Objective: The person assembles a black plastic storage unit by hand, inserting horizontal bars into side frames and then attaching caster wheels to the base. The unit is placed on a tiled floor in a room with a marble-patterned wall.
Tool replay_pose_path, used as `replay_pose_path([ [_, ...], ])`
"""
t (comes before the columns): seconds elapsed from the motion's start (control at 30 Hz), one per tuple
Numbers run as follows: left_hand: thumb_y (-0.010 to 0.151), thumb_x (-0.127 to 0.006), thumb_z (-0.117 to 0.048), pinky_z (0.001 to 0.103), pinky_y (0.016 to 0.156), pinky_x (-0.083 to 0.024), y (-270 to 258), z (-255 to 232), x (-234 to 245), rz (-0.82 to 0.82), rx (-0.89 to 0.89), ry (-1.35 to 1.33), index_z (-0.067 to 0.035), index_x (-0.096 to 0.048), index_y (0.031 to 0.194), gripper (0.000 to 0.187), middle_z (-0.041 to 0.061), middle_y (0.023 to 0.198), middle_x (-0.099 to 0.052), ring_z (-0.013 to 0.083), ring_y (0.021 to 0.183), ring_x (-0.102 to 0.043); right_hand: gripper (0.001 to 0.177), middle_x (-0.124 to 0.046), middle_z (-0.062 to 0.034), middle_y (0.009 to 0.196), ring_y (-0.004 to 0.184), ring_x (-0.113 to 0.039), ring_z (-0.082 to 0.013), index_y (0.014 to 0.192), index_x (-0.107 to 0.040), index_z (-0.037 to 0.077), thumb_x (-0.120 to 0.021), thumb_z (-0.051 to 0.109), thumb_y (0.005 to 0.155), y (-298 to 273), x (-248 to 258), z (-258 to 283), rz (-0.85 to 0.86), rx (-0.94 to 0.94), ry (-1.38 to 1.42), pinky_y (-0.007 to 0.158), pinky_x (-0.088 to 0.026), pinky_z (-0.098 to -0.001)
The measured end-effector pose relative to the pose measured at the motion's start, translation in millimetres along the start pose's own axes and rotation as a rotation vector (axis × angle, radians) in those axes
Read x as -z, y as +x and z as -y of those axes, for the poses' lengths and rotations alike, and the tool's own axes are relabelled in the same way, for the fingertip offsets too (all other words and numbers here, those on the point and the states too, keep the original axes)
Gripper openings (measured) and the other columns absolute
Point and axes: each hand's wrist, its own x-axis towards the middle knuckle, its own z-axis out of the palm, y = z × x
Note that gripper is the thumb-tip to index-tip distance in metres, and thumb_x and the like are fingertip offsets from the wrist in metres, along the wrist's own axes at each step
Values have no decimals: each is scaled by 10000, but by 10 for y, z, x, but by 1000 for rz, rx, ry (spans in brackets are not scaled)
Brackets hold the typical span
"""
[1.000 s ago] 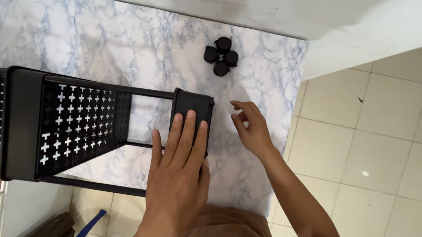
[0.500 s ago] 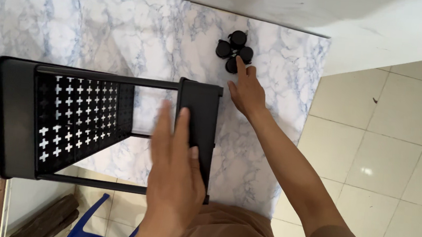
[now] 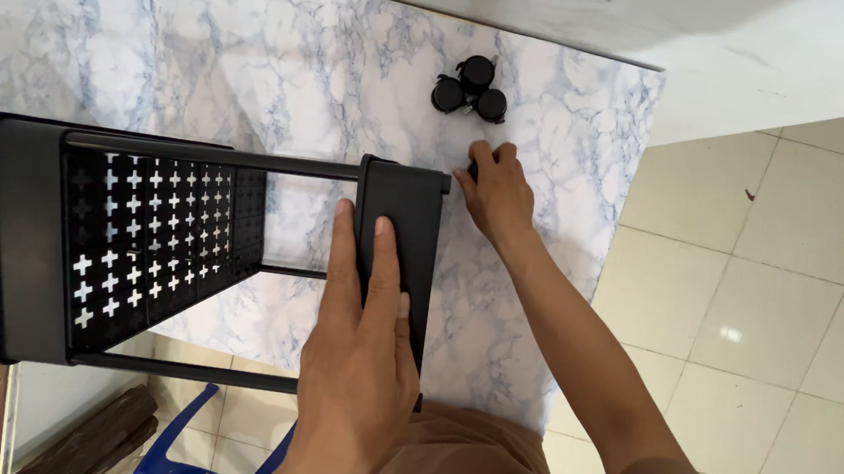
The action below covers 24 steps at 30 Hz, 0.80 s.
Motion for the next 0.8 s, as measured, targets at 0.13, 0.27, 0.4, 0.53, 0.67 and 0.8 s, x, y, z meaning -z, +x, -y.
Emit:
replay_pose_path([
  [0.13,886,-539,27,439,684,-584,24,-11,26,61,55,5,-18,-331,1539,686,323,1620,-193,495,1059,-648,339,-552,-177,1148,1072,-596,-390,1205,-548,98,-739,161,932,-312,-92,-117,-104,124,-15,793,-560,-476],
  [0.27,920,-534,30,414,734,-594,-24,34,8,13,-3,-63,-29,-340,1552,663,307,1645,-221,480,1139,-634,570,-554,-237,1179,1081,-561,-444,1318,-499,-2,-765,99,825,-688,-183,-298,-95,132,84,804,-540,-479],
  [0.4,1013,-540,47,476,1021,-554,-60,153,14,-77,-216,-119,-46,-369,1602,621,247,1681,-288,473,1380,-539,592,-611,-232,1139,1061,-586,-415,1288,-567,6,-807,79,751,-1109,-227,-471,-44,61,192,900,-515,-476],
  [0.53,1057,-568,36,565,1100,-464,-37,243,111,-67,-360,-313,31,-277,1654,665,306,1645,-417,548,1436,-526,467,-676,-158,1116,1029,-637,-277,1183,-650,40,-809,71,745,-1496,-145,-540,127,-124,533,902,-522,-403],
  [0.67,952,-699,-254,446,684,-572,-137,204,197,89,85,-28,18,-103,1634,945,301,1185,-629,416,850,-725,389,-626,-121,998,868,-582,-171,1155,-630,13,-755,-8,788,-1853,149,-462,179,-277,843,755,-517,-334],
  [0.8,950,-723,-323,443,551,-535,-249,221,219,-98,-150,153,13,-262,1583,852,254,932,-732,386,691,-714,325,-655,-85,927,676,-579,-151,1112,-597,7,-713,-39,812,-2083,546,-298,257,-350,1221,529,-483,-287],
])
